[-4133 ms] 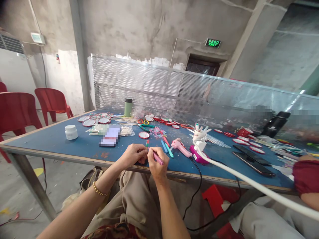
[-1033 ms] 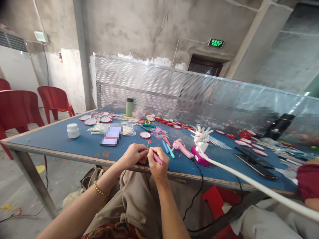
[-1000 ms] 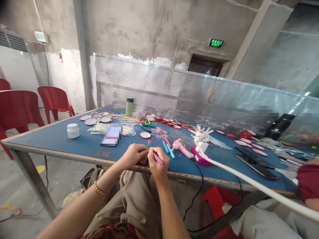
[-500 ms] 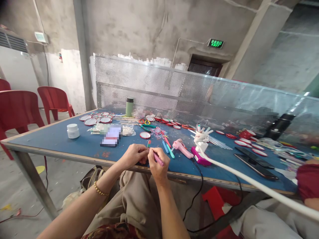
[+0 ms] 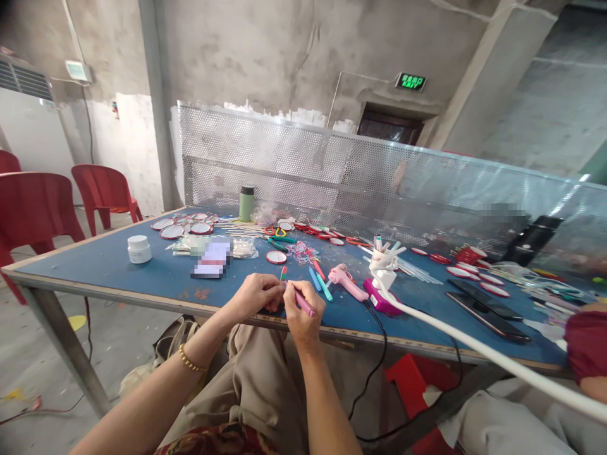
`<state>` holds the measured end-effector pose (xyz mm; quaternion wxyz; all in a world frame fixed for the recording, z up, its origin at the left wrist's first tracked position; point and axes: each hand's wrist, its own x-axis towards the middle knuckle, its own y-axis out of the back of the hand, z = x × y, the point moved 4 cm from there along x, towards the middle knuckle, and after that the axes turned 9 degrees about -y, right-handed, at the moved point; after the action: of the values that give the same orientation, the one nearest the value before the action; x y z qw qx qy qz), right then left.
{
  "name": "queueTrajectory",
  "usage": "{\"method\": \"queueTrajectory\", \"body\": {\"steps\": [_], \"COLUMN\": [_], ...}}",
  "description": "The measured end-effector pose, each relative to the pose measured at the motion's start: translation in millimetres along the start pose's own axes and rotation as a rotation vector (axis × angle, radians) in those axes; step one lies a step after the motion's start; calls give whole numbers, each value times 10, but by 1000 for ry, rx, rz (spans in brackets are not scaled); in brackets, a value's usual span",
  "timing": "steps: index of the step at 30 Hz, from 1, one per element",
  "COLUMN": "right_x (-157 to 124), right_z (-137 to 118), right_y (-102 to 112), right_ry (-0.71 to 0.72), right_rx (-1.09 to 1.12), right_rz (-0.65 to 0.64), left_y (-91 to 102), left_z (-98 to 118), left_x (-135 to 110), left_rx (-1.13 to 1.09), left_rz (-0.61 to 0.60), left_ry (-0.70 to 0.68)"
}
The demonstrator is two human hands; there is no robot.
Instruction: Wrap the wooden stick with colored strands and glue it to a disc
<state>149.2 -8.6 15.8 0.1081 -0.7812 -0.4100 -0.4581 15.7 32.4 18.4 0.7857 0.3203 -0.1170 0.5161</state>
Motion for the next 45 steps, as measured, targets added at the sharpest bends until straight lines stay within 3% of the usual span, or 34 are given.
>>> {"method": "queueTrajectory", "body": {"steps": [45], "right_x": [8], "right_z": [-33], "right_y": [2], "right_ry": [19], "right_rx": [-40], "right_rz": [6], "left_y": [-2], "left_z": [-3], "left_x": [-4], "left_rx": [15], "left_rz": [-1], "left_ry": [-2]}}
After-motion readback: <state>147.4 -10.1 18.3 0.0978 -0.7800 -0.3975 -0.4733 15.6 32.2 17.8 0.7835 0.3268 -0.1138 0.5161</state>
